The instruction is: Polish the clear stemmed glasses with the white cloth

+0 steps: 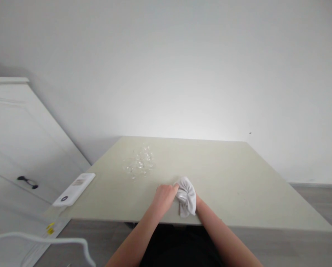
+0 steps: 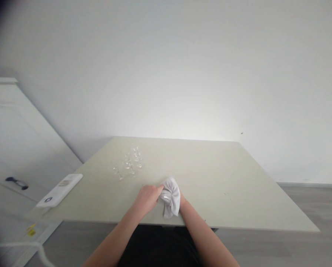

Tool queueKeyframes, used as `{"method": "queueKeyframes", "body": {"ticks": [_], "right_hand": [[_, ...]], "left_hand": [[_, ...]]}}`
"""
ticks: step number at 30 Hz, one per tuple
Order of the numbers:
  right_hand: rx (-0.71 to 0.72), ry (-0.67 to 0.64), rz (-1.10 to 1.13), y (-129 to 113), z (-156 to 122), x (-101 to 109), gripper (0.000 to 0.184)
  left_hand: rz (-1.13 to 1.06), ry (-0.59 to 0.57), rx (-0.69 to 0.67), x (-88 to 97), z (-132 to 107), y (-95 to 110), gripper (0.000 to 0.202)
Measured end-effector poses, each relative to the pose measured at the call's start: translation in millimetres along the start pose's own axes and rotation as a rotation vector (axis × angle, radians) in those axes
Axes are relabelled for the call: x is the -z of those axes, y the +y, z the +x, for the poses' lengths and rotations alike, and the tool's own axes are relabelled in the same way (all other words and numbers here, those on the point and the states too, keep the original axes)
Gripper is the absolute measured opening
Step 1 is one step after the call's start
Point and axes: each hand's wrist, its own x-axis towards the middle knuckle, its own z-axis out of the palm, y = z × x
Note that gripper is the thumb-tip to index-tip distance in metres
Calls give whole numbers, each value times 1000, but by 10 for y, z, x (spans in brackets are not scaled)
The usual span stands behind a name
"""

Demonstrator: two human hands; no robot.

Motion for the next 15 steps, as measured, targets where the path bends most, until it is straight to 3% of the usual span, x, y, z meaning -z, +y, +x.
{"method": "queueKeyframes", "body": {"ticks": [8,15], "right_hand": [[96,-58,29,-41,-11,-16,3],[53,-14,-39,-23,56,-94,13]], "left_hand": [[10,-41,16,26,-12,12,30],[18,-11,33,53,-17,66,32]]}}
